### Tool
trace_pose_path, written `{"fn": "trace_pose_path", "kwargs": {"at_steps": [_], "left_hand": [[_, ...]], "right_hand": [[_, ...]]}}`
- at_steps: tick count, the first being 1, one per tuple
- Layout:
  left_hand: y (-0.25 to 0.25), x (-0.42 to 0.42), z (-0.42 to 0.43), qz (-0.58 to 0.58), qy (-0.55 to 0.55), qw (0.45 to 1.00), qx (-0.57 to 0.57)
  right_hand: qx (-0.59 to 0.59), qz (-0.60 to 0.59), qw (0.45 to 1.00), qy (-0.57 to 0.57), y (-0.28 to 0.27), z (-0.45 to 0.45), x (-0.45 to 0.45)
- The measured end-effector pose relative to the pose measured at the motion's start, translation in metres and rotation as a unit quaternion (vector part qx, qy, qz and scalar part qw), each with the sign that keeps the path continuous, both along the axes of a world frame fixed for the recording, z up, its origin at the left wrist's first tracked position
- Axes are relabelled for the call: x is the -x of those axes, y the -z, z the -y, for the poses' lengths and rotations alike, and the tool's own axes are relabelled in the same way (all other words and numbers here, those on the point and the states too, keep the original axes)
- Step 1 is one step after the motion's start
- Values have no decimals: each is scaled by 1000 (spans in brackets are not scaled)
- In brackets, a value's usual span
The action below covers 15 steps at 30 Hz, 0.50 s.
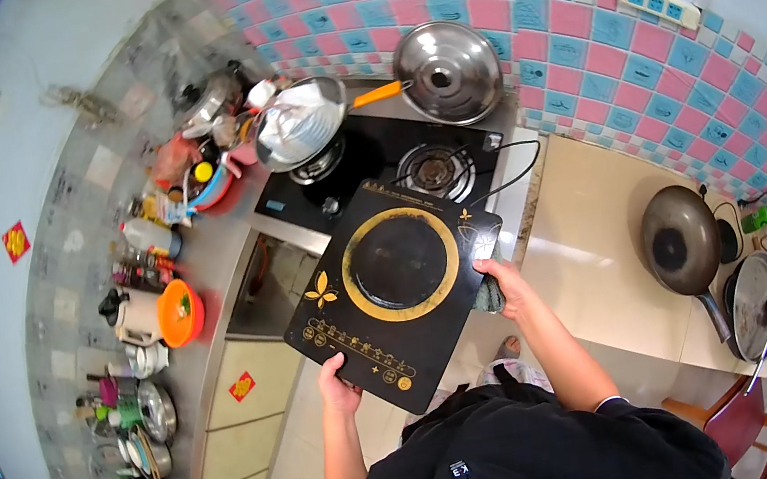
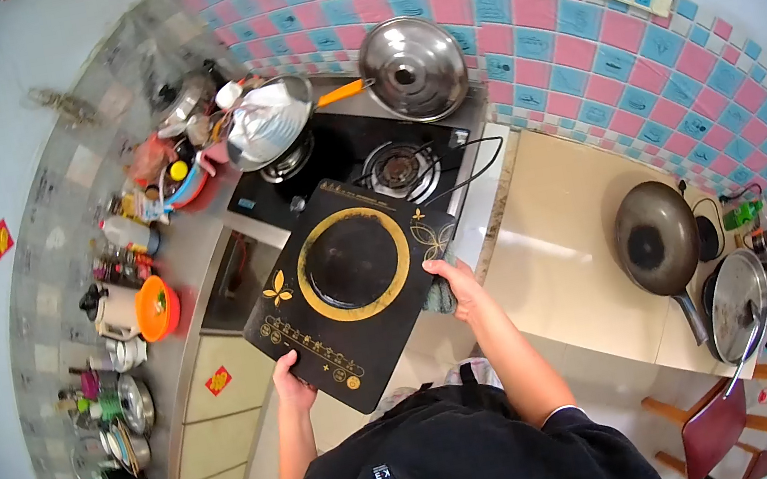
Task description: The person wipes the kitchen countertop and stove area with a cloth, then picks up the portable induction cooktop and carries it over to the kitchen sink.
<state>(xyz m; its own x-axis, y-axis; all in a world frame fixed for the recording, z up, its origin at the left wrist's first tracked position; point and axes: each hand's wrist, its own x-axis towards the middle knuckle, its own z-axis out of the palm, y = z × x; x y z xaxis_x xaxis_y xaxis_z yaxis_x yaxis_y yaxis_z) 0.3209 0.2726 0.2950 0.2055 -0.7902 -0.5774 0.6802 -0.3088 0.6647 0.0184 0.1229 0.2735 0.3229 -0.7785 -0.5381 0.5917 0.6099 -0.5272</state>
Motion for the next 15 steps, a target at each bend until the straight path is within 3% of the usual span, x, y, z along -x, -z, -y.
{"fn": "trace_pose_path", "kwargs": {"at_steps": [6,10,15], "left_hand": [[8,-38,-86,-37,-97,994,39],[27,-75,-173,-21,-165,986,12],[51,-130,-297,-30,-257,962,85]], "right_hand": [[44,-58,997,-34,-20,-60,-60],[87,-59,990,-95,-28,-120,-118],[113,-40,973,-197,-24,-207,-214]]}}
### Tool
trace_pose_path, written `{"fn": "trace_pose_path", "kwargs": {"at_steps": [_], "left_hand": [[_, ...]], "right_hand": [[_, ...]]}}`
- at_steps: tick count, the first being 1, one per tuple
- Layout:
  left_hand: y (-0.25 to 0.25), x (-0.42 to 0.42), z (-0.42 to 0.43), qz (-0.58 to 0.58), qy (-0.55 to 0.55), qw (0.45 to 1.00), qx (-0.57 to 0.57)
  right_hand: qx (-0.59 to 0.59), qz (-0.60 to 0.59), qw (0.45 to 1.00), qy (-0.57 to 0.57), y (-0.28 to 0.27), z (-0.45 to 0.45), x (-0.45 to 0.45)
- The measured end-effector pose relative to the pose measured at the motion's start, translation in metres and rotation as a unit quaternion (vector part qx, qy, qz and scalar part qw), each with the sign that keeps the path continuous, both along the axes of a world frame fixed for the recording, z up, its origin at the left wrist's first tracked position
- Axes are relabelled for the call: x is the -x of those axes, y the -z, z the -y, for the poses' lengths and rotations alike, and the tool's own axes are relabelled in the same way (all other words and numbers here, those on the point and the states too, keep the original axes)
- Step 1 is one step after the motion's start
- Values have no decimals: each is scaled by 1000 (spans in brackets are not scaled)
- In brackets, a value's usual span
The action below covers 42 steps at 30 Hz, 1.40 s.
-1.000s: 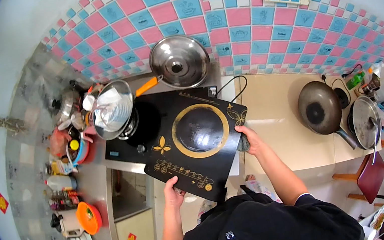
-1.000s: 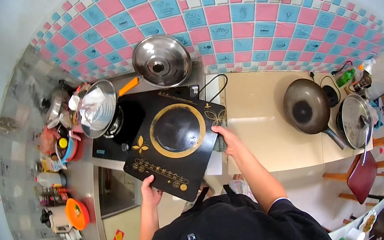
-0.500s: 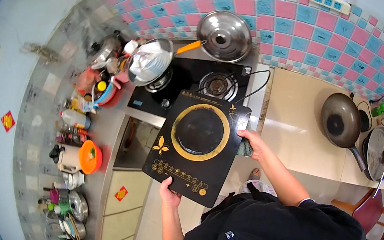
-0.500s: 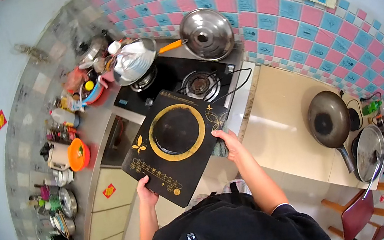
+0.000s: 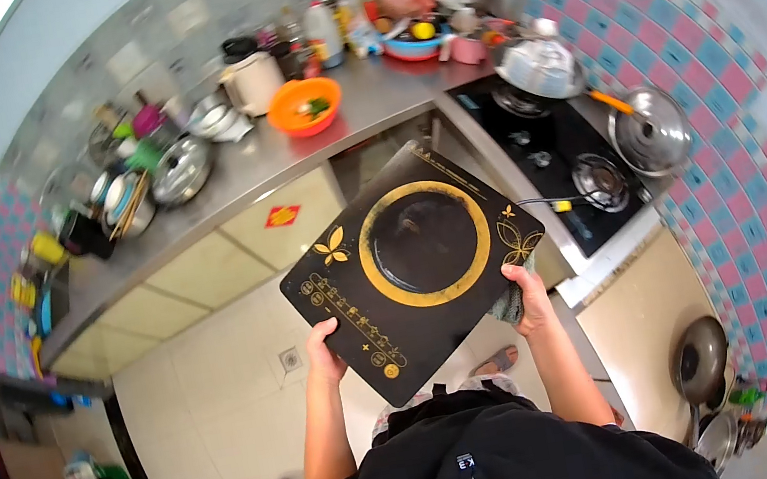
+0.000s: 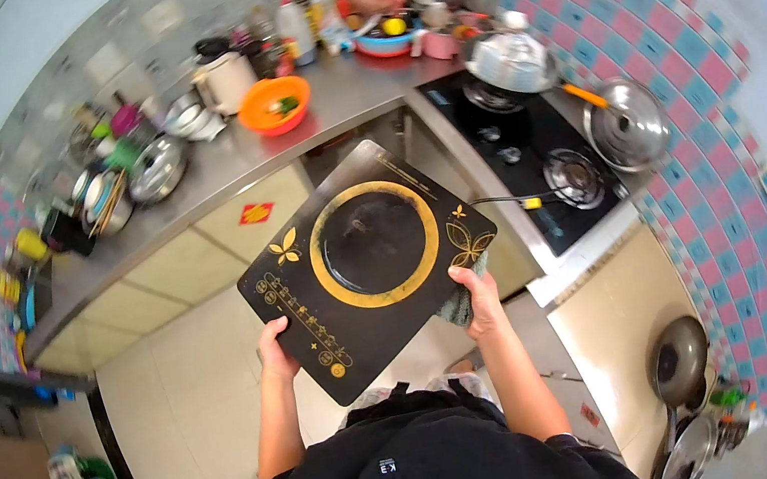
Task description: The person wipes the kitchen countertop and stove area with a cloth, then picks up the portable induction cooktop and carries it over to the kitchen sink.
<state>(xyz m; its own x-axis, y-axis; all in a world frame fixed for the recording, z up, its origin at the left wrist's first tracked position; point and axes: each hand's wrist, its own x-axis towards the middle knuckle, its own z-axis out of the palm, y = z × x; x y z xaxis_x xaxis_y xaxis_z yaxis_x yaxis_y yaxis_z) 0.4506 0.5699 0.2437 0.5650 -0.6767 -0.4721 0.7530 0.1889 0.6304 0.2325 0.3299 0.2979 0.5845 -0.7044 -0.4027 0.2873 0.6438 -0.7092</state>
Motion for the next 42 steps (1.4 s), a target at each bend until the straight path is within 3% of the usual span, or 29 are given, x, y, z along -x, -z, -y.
{"fn": "trace_pose_path", "kwargs": {"at_steps": [6,7,14,20,21,23,27,28,30,36,42], "left_hand": [[25,-47,-123,13,-142,990,21],[59,-59,-138,17,-161,986,51],[87,-95,-177,5,-250,966,63],[35,-140,-161,-6,-229,972,44],[71,-165,-163,12,-227,972,54],[64,-185,-160,14,-237,971,11],[46,-214,-164,12,-197,979,52],[70,-226,-167,17,-194,979,66],[69,-234,-176,21,-203,977,64],[62,-266,-247,-3,-187,981,53],[76,-289,-364,8,-244,970,16]], "right_hand": [[-7,12,992,-125,12,-87,-108],[12,3,990,-138,36,-103,-127],[25,-11,976,-214,54,-121,-210],[-14,-9,981,-191,38,-101,-261],[13,6,983,-180,71,-107,-279],[-6,4,983,-185,67,-104,-292],[-11,8,986,-165,51,-110,-318],[8,8,987,-158,63,-118,-329],[10,6,987,-163,62,-125,-337],[-34,24,978,-203,79,-184,-372],[-41,26,953,-299,89,-279,-434]]}}
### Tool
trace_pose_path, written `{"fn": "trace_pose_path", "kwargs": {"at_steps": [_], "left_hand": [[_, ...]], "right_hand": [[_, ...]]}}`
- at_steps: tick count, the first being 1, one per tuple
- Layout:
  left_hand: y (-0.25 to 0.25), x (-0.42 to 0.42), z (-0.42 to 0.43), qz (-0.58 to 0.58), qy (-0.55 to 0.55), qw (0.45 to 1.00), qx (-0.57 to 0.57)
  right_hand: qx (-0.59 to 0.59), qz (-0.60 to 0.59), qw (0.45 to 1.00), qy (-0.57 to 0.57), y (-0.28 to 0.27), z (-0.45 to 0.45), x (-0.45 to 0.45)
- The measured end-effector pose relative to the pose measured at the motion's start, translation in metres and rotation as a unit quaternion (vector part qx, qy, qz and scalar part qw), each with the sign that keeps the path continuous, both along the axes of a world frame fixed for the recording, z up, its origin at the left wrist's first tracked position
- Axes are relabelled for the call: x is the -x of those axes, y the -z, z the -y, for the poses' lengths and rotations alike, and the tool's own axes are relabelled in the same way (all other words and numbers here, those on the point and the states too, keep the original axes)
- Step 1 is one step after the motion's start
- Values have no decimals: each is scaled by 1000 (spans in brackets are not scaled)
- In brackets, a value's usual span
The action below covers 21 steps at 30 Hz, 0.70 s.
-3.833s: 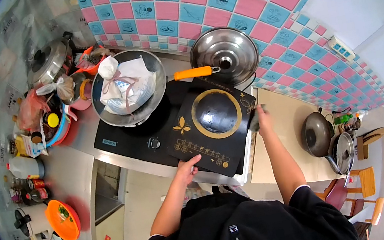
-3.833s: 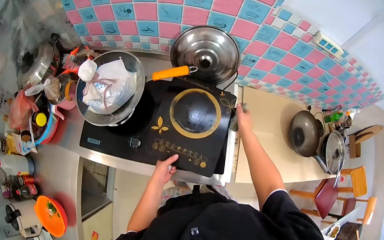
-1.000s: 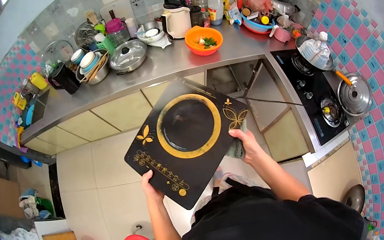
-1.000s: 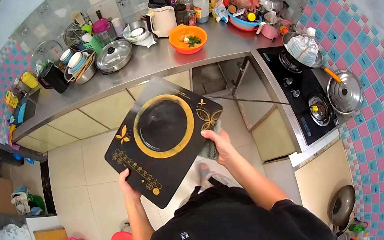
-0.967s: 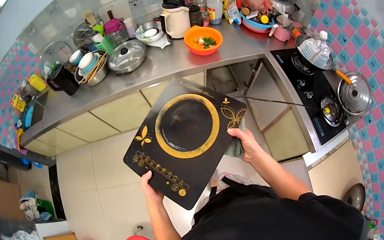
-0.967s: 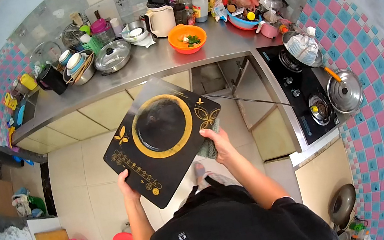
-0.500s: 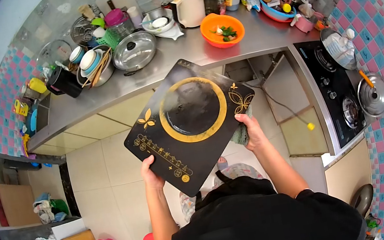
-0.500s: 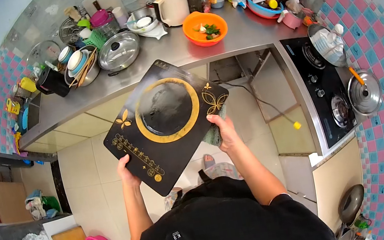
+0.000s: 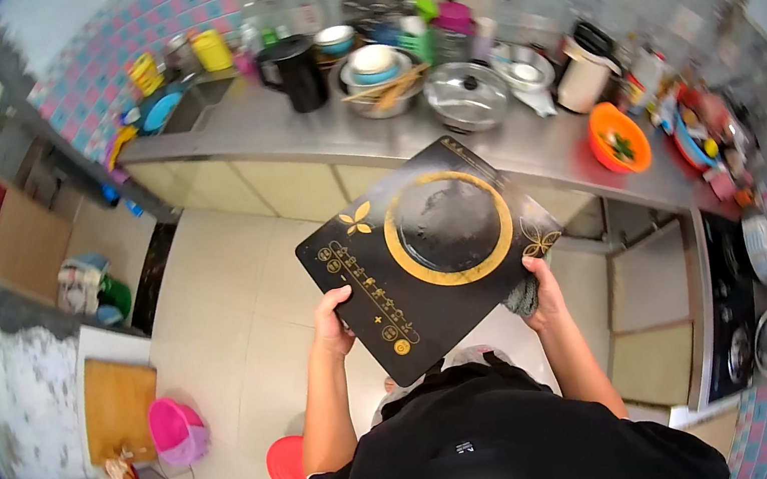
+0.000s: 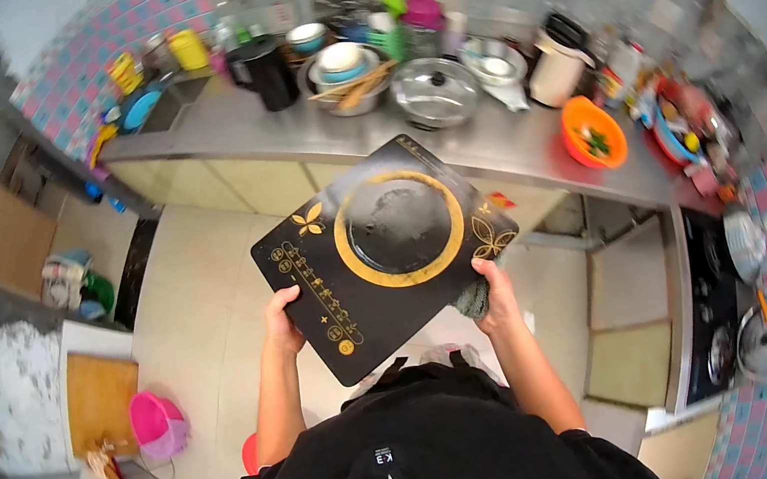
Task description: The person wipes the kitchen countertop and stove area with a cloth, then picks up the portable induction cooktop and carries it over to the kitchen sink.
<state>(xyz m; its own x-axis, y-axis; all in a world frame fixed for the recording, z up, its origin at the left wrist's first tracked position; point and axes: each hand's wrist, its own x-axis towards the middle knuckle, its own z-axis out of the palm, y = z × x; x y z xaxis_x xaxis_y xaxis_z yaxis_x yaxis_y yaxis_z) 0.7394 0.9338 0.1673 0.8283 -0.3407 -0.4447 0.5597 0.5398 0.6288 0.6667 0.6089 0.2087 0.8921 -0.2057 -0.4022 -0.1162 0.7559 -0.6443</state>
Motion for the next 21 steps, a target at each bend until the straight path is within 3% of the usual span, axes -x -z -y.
{"fn": "trace_pose_path", "kwargs": {"at_steps": [7,10,14,21], "left_hand": [[37,9,-158,-10,-148,989,28],[17,9,-200,0,-264,965,6],[30,-1,-259,21,-323,944,65],[26,-68,-346,35,-428,903,1]], "right_hand": [[15,15,990,-136,9,-153,-83],[50,7,982,-180,13,-218,-127],[52,4,971,-234,16,-291,-191],[16,16,938,-345,28,-411,-321]]}}
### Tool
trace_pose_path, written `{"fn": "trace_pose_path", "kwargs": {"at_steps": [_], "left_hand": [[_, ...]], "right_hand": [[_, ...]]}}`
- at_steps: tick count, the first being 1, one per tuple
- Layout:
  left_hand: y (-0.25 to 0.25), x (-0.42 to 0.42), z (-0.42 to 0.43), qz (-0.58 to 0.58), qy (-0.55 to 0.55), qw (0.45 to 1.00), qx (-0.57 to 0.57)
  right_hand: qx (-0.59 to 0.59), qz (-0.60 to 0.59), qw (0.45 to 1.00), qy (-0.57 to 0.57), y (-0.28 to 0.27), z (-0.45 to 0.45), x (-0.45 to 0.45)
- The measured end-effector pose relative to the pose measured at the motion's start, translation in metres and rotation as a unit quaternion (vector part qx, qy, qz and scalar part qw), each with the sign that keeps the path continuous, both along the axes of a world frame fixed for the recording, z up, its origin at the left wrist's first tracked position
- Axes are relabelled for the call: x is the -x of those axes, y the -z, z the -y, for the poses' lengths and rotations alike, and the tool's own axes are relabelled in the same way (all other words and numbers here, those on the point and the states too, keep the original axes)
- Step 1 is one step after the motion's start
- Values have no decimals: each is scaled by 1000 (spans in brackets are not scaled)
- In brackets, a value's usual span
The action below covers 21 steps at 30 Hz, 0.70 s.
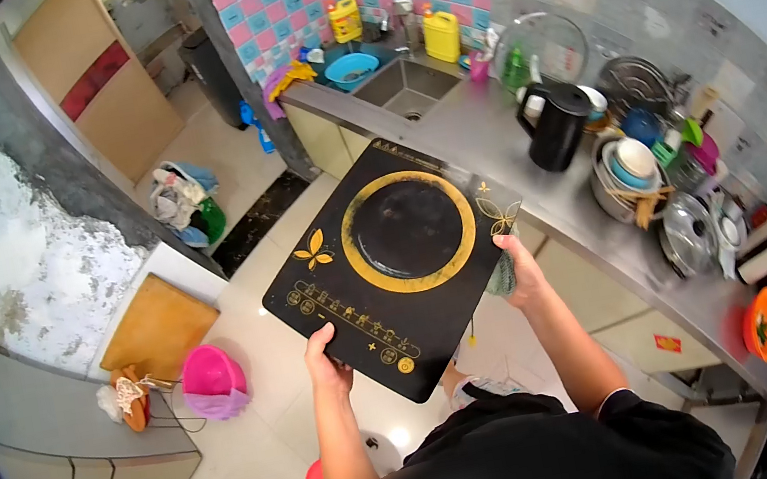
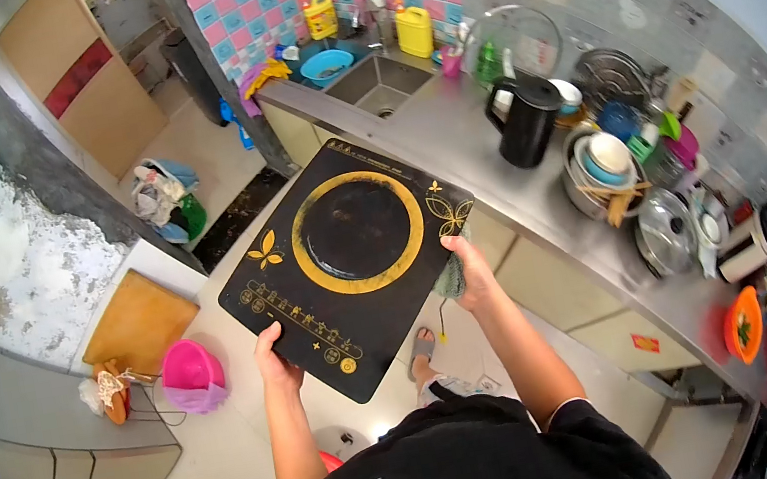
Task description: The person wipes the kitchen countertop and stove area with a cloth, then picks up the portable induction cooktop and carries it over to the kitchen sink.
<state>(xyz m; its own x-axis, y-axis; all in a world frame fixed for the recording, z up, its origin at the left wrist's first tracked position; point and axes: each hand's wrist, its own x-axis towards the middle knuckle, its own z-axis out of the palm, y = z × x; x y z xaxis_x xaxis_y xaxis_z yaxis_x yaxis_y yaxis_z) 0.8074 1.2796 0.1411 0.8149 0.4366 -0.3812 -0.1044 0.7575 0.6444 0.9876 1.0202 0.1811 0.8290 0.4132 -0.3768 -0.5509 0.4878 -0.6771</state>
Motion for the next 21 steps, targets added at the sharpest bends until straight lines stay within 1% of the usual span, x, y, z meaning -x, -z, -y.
{"fn": "trace_pose_path", "kwargs": {"at_steps": [2,3,5,7,8,9,11,12,15,18,19,21], "left_hand": [[-11,-30,-24,9,-34,999,-9],[-27,-45,-31,3,-43,999,-14],[-42,-72,-54,-38,-75,996,-38],[-29,-84,-92,-54,-39,995,-76],[-37,-99,-97,-83,-69,992,-70],[-37,-109,-105,-93,-68,991,-68],[-35,-138,-129,-79,-66,992,-67],[-37,-157,-136,-76,-85,991,-68],[-25,-197,-177,-83,-69,991,-80],[-5,-256,-221,-95,-37,993,-56],[-2,-279,-234,-81,-20,995,-52],[4,-315,-257,-81,-7,995,-55]], "right_hand": [[9,-51,999,-4,24,-30,-45],[-6,-39,999,-1,26,-49,-62],[-55,-32,998,-23,40,-81,-97],[-67,-60,995,-37,45,-119,-127],[-58,-94,993,-49,47,-128,-137],[-56,-103,992,-48,50,-137,-147],[-44,-109,991,-71,51,-168,-180],[-50,-109,989,-83,57,-182,-197],[-48,-96,990,-88,71,-221,-242],[-41,-97,992,-66,81,-249,-292],[-35,-100,993,-48,77,-260,-307],[-37,-125,990,-56,71,-274,-329]]}}
